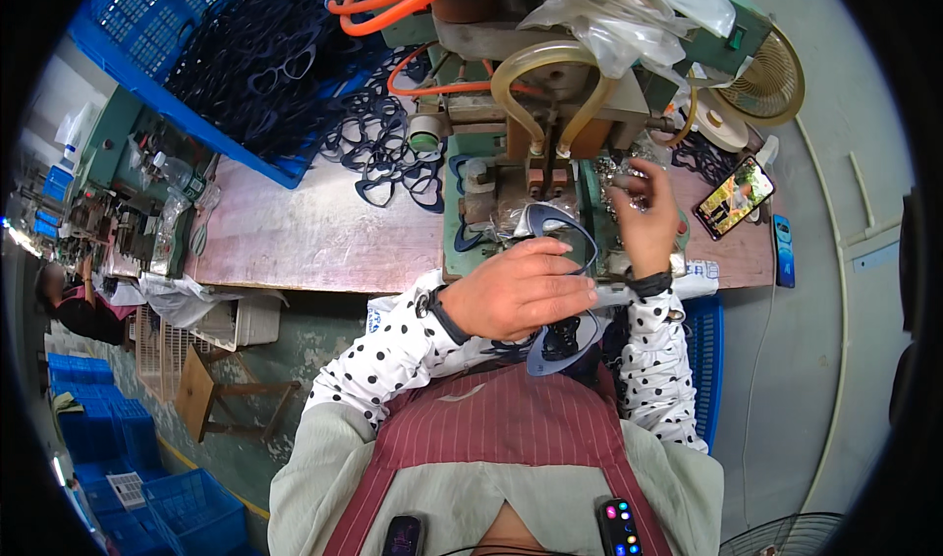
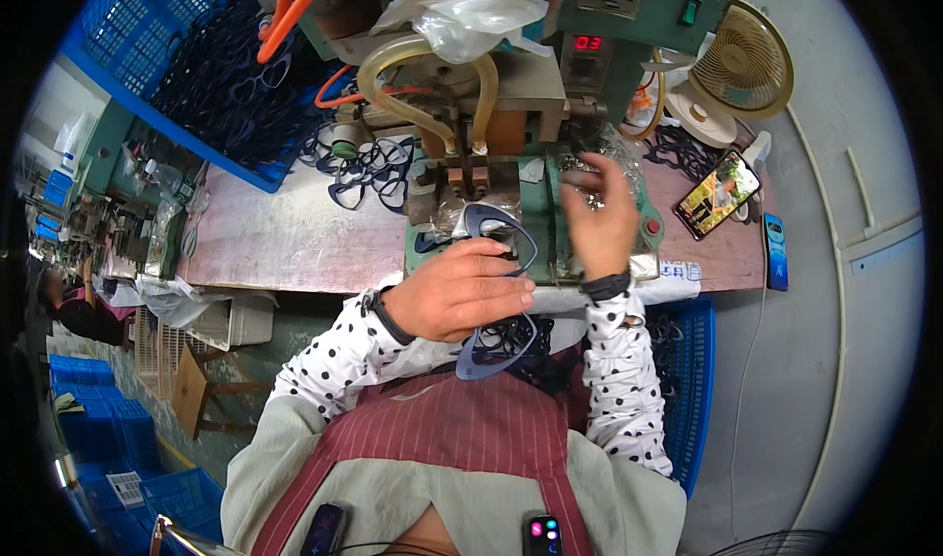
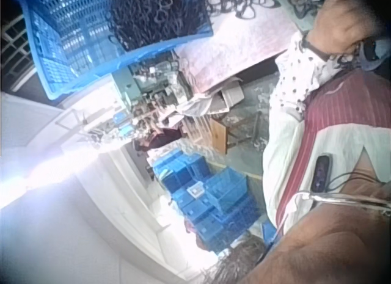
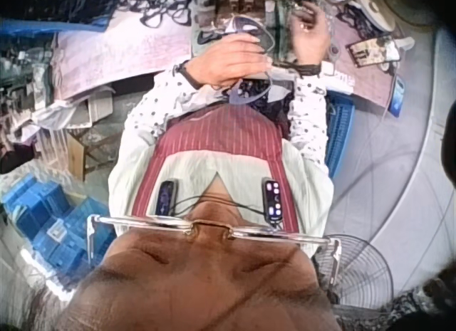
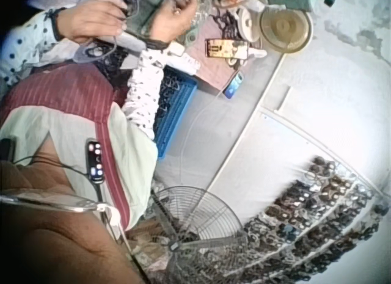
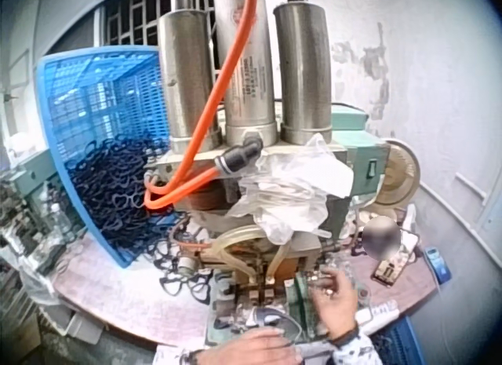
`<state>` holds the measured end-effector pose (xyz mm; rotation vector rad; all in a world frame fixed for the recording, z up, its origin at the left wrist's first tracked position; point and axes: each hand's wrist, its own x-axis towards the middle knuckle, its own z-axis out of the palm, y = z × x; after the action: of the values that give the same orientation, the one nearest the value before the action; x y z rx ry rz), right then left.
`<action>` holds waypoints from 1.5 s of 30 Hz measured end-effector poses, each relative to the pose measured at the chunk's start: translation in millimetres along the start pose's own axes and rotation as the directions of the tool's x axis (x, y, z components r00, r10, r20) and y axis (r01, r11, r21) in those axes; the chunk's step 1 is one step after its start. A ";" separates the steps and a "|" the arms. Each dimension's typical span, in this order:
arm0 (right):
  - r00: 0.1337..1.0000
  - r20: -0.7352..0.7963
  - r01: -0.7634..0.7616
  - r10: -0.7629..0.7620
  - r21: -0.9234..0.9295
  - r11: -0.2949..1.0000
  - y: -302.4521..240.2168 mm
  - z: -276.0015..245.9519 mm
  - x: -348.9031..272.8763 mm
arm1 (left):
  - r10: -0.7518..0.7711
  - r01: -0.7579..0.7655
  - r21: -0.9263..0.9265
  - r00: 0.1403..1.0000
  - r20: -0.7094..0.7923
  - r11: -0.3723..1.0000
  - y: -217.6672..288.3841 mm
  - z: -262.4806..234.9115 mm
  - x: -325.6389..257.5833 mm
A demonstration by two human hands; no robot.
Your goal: The person assembles eyeglasses by inserting small metal components into the frame using a press machine. They repeatedly pick up frames, place them under the press, operate the machine, and remove the assembled units, placing them into a blue basket.
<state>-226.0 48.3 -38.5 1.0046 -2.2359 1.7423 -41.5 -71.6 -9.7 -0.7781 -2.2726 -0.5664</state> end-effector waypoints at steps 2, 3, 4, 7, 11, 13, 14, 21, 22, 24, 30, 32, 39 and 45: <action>0.995 -0.082 -0.069 0.048 -0.283 0.957 45.6 -17.4 2.0 | -0.007 0.008 0.015 1.000 -0.026 1.000 -0.9 2.3 -3.3; 0.979 -0.093 -0.204 0.184 -0.308 0.929 63.0 -24.7 0.1 | -0.016 0.017 0.031 0.999 -0.037 0.999 0.9 2.5 -3.5; 0.980 -0.056 -0.200 0.192 -0.321 0.926 77.2 -29.2 -3.5 | -0.020 0.023 0.049 0.999 -0.047 0.999 1.4 2.9 -3.1; 0.996 0.022 -0.073 0.091 -0.425 0.902 89.8 -35.8 -9.5 | -0.024 0.032 0.117 0.997 -0.070 0.993 3.5 6.7 0.2; 0.969 0.151 0.246 -0.194 -0.618 0.747 74.1 -27.3 -17.8 | -0.029 0.036 0.108 0.997 -0.065 0.994 4.6 5.5 -1.6; 0.966 0.198 0.257 -0.170 -0.625 0.737 81.5 -29.3 -17.8 | -0.033 0.039 0.099 0.997 -0.063 0.994 5.1 5.8 -1.3; 0.970 0.140 0.241 -0.197 -0.619 0.748 84.6 -27.3 -16.5 | -0.037 0.044 0.109 0.997 -0.061 0.993 4.8 7.3 -2.1; 0.992 -0.030 0.092 -0.125 -0.514 0.853 101.1 -32.7 -18.8 | -0.188 0.273 0.258 0.931 -0.313 0.927 2.7 4.2 -53.5; 0.992 -0.021 0.091 -0.121 -0.536 0.840 97.2 -32.0 -18.6 | -0.356 0.482 0.293 0.848 -0.393 0.826 1.1 1.6 -73.3; 0.996 -0.036 0.053 -0.086 -0.546 0.836 95.2 -29.8 -18.3 | -0.641 0.878 0.094 0.412 -0.648 0.470 -23.6 5.8 -116.3; 0.994 -0.066 0.029 -0.082 -0.577 0.816 91.9 -30.4 -17.2 | -0.836 0.938 0.255 0.327 -0.440 0.232 -47.6 19.8 -166.5; 0.993 -0.075 0.037 -0.095 -0.562 0.826 93.8 -32.0 -16.9 | -0.844 0.930 0.284 0.340 -0.415 0.235 -53.5 24.3 -169.2; 0.994 -0.105 -0.027 -0.027 -0.482 0.876 93.1 -23.8 -16.9 | -0.861 0.890 0.407 0.363 -0.356 0.206 -46.0 20.5 -172.9; 0.984 -0.124 0.045 -0.132 -0.538 0.842 82.0 -27.3 -17.4 | -0.891 0.953 -0.303 0.147 0.429 0.011 42.9 9.5 -119.9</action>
<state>-267.3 89.1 -104.8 0.7916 -2.3225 1.0123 55.0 -79.7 -92.8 0.8165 -2.4792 -1.8754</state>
